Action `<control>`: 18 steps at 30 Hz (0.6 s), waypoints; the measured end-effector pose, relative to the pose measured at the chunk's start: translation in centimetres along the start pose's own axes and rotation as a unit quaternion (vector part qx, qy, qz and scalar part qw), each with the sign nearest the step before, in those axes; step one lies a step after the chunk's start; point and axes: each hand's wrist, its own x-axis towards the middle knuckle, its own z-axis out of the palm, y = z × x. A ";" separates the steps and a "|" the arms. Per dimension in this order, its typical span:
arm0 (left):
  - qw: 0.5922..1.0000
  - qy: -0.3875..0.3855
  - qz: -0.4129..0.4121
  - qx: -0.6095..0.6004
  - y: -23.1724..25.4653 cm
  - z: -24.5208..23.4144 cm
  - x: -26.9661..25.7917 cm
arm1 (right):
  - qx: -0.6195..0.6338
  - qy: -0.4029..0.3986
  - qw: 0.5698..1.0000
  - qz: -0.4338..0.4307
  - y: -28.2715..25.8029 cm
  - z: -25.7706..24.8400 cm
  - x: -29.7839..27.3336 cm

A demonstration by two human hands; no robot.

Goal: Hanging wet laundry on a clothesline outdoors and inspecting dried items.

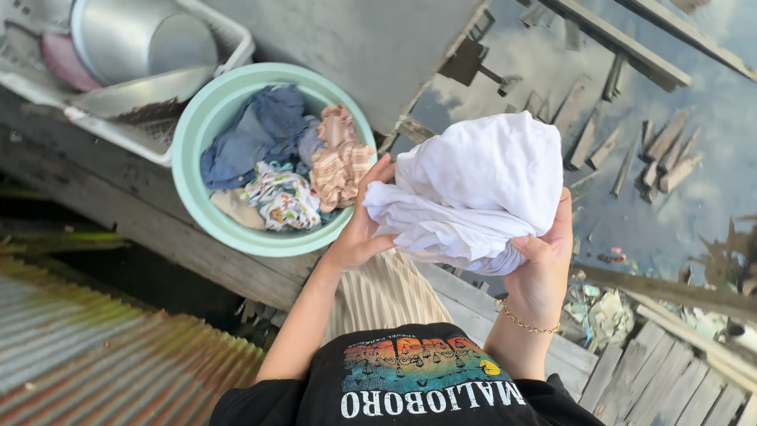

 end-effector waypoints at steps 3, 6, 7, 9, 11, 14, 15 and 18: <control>0.991 -0.093 -0.085 -0.047 -2.8 0.9 1.1 | 0.002 0.053 0.999 0.003 -1.3 -3.3 -2.2; 0.972 -0.161 -0.161 -0.055 -5.1 3.2 2.6 | -0.006 0.084 0.996 -0.001 -2.3 -7.1 -4.8; 0.966 -0.177 -0.185 -0.044 -5.7 4.2 3.4 | -0.009 0.088 0.996 0.002 -2.5 -8.2 -5.6; 0.951 -0.227 -0.207 -0.038 -4.7 7.5 5.2 | -0.018 0.120 0.993 -0.013 -3.1 -10.3 -7.7; 0.933 -0.276 -0.227 -0.033 -5.8 10.4 6.3 | -0.029 0.152 0.988 -0.026 -3.8 -12.6 -9.8; 0.910 -0.365 -0.196 -0.020 -10.2 14.3 6.2 | -0.056 0.209 0.976 -0.038 -5.1 -16.0 -13.1; 0.897 -0.374 -0.235 -0.026 -11.7 15.6 5.9 | -0.066 0.237 0.968 -0.044 -5.6 -16.9 -14.1; 0.869 -0.410 -0.275 -0.032 -15.5 19.3 4.9 | -0.077 0.293 0.950 -0.073 -6.4 -20.0 -16.9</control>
